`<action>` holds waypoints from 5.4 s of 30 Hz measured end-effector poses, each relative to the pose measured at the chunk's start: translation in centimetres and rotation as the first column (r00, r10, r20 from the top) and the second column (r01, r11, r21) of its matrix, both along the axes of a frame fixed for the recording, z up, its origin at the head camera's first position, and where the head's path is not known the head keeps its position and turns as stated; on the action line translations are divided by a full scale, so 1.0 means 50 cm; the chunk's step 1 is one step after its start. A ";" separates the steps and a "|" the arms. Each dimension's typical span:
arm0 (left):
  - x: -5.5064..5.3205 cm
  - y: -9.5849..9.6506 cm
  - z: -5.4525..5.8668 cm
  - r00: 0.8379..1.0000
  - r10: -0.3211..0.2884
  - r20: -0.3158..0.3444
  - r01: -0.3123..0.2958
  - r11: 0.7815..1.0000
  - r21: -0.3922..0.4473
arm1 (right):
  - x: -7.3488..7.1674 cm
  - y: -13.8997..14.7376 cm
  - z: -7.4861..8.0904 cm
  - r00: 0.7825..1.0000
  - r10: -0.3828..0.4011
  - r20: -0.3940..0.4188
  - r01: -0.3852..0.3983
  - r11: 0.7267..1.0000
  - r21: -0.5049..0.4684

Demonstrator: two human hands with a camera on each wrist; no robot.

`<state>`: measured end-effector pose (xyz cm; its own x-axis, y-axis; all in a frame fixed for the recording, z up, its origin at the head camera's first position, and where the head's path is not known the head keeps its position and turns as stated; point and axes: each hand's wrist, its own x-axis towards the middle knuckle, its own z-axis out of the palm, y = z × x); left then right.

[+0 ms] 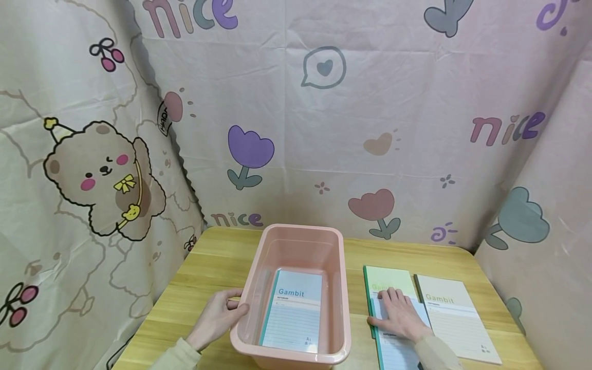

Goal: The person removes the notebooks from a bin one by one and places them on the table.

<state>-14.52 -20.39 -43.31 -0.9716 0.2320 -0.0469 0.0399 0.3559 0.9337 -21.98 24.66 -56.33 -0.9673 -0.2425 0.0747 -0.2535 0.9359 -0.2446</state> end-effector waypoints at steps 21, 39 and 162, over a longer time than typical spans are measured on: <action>0.000 0.001 0.000 1.000 0.008 0.009 -0.008 1.000 -0.002 | -0.001 -0.024 0.033 0.994 -0.069 -0.081 0.066 0.997 -0.039; -0.001 0.001 -0.001 1.000 0.011 0.016 -0.011 1.000 -0.008 | 0.006 -0.074 0.112 0.988 -0.111 -0.105 0.098 0.987 -0.126; 0.003 0.005 -0.001 1.000 0.019 -0.019 -0.019 1.000 -0.008 | -0.110 -0.545 0.083 0.971 -0.015 0.240 -0.028 0.984 0.174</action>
